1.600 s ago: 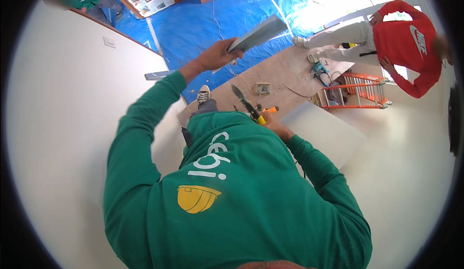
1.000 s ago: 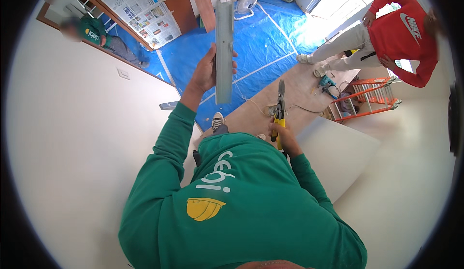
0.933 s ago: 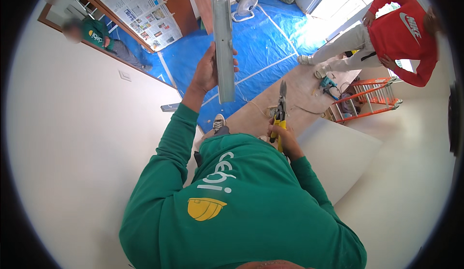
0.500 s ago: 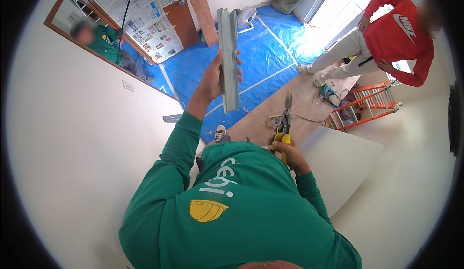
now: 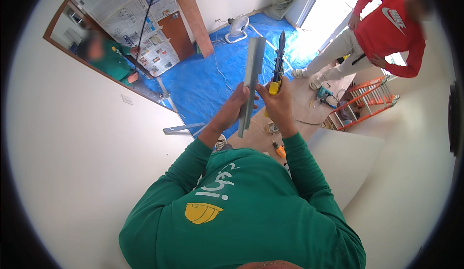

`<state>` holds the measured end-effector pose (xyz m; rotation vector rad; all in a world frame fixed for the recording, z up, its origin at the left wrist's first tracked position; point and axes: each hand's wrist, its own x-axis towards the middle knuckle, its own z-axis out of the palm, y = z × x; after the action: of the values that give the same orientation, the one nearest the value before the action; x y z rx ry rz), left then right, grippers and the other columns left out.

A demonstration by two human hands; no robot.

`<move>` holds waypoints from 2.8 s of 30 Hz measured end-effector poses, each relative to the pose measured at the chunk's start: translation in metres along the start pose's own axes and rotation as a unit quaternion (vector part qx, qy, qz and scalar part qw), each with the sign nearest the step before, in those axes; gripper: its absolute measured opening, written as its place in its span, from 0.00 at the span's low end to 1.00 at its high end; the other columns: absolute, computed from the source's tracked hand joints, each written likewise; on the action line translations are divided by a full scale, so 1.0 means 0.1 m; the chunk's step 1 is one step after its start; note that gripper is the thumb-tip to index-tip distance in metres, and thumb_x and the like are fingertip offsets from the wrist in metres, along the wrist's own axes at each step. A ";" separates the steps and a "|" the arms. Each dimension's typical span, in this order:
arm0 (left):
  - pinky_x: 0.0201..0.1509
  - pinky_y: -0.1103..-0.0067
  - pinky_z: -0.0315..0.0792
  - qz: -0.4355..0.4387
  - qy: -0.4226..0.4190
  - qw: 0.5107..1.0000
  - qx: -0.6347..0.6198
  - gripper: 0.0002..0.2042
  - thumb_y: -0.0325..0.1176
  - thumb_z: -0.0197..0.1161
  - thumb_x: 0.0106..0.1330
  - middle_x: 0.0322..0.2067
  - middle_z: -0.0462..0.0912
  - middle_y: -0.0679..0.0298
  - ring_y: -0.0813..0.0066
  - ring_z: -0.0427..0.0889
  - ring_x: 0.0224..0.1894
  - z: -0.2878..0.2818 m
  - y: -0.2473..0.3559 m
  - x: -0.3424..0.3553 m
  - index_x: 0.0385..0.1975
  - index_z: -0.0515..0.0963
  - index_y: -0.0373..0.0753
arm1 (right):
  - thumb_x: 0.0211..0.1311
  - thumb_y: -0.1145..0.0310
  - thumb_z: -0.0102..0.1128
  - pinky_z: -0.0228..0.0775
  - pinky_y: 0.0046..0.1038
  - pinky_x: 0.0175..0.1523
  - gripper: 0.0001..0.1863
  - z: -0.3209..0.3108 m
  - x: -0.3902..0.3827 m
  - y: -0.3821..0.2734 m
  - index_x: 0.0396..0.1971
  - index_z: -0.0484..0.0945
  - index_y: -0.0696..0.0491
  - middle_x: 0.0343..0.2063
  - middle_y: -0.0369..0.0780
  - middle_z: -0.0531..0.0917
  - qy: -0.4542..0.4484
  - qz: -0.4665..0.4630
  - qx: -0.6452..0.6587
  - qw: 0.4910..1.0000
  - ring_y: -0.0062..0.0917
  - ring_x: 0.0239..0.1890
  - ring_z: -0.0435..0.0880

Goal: The person uses tin snips to cut a long metal trim piece into shorter segments. They repeatedly position the snips, cut, and reposition the trim while standing in a room under renovation.

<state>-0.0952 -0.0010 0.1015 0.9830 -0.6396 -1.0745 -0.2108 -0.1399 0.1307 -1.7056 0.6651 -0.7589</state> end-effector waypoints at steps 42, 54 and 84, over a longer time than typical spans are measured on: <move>0.40 0.73 0.85 -0.051 0.051 0.970 0.233 0.22 0.52 0.49 0.91 0.42 0.85 0.59 0.73 0.90 0.37 0.81 -0.85 0.06 0.58 0.74 0.36 | 0.65 0.73 0.72 0.82 0.53 0.47 0.26 -0.98 -0.61 0.71 0.58 0.68 0.57 0.41 0.57 0.86 -0.001 -0.011 -0.180 0.984 0.60 0.45 0.88; 0.42 0.71 0.82 -0.096 0.122 0.971 0.183 0.19 0.48 0.46 0.92 0.45 0.85 0.60 0.73 0.87 0.39 0.52 -1.28 0.17 0.59 0.78 0.40 | 0.71 0.61 0.78 0.74 0.30 0.39 0.21 -1.83 -0.97 1.32 0.47 0.73 0.56 0.32 0.34 0.80 -0.036 0.143 0.006 0.989 0.20 0.34 0.79; 0.71 0.67 0.80 -0.231 -0.023 0.972 0.041 0.27 0.51 0.59 0.87 0.59 0.86 0.59 0.70 0.88 0.58 0.92 -1.72 0.14 0.72 0.75 0.34 | 0.65 0.72 0.65 0.81 0.35 0.50 0.22 -1.73 -1.03 1.46 0.58 0.76 0.58 0.44 0.39 0.84 -0.113 0.150 0.070 0.980 0.27 0.45 0.85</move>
<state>-0.2386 -0.0708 -0.0120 1.2170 -0.5060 -1.4919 -0.4168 -0.2030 0.0067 -1.4929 0.6736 -0.3830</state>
